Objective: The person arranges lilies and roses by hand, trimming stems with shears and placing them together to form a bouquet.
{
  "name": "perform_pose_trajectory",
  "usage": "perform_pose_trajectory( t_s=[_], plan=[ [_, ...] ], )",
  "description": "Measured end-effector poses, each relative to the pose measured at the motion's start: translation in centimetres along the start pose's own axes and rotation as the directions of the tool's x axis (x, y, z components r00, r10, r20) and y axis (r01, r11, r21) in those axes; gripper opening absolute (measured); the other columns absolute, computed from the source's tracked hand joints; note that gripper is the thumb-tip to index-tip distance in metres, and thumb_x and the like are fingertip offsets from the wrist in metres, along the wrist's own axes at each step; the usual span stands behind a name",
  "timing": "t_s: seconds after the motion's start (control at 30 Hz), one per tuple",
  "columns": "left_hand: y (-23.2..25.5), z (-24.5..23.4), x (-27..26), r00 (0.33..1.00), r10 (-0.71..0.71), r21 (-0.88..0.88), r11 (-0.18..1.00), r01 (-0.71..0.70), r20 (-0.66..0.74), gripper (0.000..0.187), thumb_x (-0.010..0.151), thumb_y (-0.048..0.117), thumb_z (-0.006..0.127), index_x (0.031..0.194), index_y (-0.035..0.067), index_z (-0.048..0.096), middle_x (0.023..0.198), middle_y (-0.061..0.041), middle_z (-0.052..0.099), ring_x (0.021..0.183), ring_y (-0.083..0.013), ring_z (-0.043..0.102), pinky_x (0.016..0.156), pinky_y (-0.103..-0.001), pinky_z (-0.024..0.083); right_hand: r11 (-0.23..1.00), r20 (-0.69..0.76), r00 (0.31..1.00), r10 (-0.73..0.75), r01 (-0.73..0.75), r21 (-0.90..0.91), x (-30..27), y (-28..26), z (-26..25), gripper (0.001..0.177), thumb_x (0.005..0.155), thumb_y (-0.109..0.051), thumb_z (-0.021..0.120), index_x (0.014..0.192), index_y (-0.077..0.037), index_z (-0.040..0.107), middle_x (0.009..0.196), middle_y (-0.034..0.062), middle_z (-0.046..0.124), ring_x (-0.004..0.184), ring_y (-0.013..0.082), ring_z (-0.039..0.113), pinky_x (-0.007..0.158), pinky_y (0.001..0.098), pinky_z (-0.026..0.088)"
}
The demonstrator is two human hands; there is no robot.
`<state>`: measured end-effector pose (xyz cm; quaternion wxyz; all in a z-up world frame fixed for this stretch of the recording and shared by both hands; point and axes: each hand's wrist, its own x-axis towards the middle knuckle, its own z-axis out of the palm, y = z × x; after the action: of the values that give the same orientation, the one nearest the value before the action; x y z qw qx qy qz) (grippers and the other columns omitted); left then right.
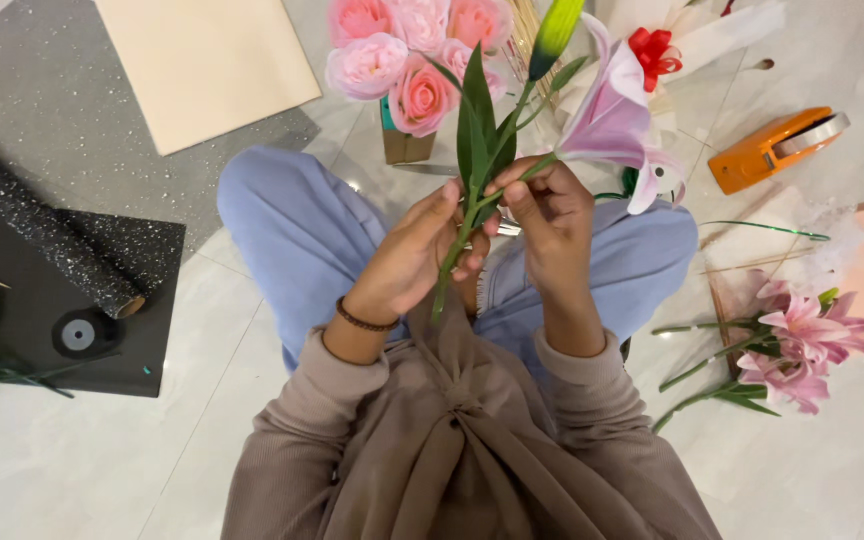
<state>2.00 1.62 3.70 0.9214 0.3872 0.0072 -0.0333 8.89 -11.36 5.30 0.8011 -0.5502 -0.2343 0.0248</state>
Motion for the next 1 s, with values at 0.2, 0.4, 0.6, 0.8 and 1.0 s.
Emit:
perform_pose_trajectory(
  t_s=[0.2, 0.4, 0.6, 0.8, 1.0],
  plan=[
    [-0.6, 1.0, 1.9, 0.999, -0.017, -0.078, 0.997, 0.02, 0.034, 0.029, 0.11, 0.028, 0.051, 0.122, 0.002, 0.058, 0.091, -0.007, 0.053, 0.058, -0.0101, 0.056, 0.04, -0.02, 0.042, 0.98, 0.145, 0.986, -0.083, 0.107, -0.17, 0.6, -1.7, -1.8, 0.017, 0.101, -0.007, 0.065, 0.098, 0.009, 0.065, 0.089, 0.0221, 0.068, 0.086, 0.0242, 0.068, 0.072, 0.0327, 0.056],
    [-1.4, 2.1, 2.0, 0.986, 0.101, -0.002, 0.995, -0.102, -0.133, 0.034, 0.099, 0.007, 0.048, 0.132, -0.001, 0.053, 0.089, -0.006, 0.05, 0.063, -0.0101, 0.056, 0.045, -0.018, 0.036, 0.962, 0.067, 0.992, -0.11, 0.123, -0.244, 0.1, -1.2, -2.6, 0.017, 0.103, -0.008, 0.066, 0.101, 0.009, 0.066, 0.092, 0.0182, 0.064, 0.084, 0.0161, 0.058, 0.075, 0.0299, 0.05],
    [-4.7, -0.5, 2.5, 0.98, 0.129, -0.159, 0.975, -0.153, -0.149, 0.033, 0.097, 0.018, 0.063, 0.127, 0.003, 0.061, 0.092, -0.007, 0.061, 0.074, -0.0173, 0.064, 0.049, -0.02, 0.041, 0.992, -0.047, 0.998, -0.031, 0.025, -0.125, -0.8, 3.0, -4.3, 0.015, 0.101, -0.011, 0.07, 0.1, 0.004, 0.068, 0.088, 0.0118, 0.066, 0.077, 0.013, 0.061, 0.07, 0.0268, 0.052],
    [-3.2, 1.3, 2.0, 0.934, 0.354, -0.058, 0.933, -0.356, -0.043, 0.028, 0.088, 0.001, 0.078, 0.112, 0.001, 0.065, 0.086, -0.001, 0.055, 0.068, -0.0084, 0.06, 0.048, -0.015, 0.041, 0.998, -0.119, 0.991, 0.063, -0.059, 0.039, -1.0, 5.9, -7.2, 0.022, 0.11, -0.015, 0.06, 0.096, 0.001, 0.065, 0.082, 0.0113, 0.067, 0.07, 0.0114, 0.063, 0.066, 0.0219, 0.053],
    [-3.4, 0.4, 2.2, 0.879, 0.476, 0.035, 0.878, -0.477, 0.029, 0.025, 0.084, -0.001, 0.082, 0.106, 0.001, 0.069, 0.082, 0.0, 0.059, 0.069, -0.0045, 0.064, 0.055, -0.016, 0.056, 0.787, -0.022, 0.851, 0.524, -0.474, 0.395, -1.1, 3.9, -6.8, 0.024, 0.103, -0.03, 0.069, 0.091, -0.009, 0.068, 0.086, 0.0025, 0.075, 0.072, 0.0119, 0.071, 0.055, 0.0209, 0.047]
  ],
)
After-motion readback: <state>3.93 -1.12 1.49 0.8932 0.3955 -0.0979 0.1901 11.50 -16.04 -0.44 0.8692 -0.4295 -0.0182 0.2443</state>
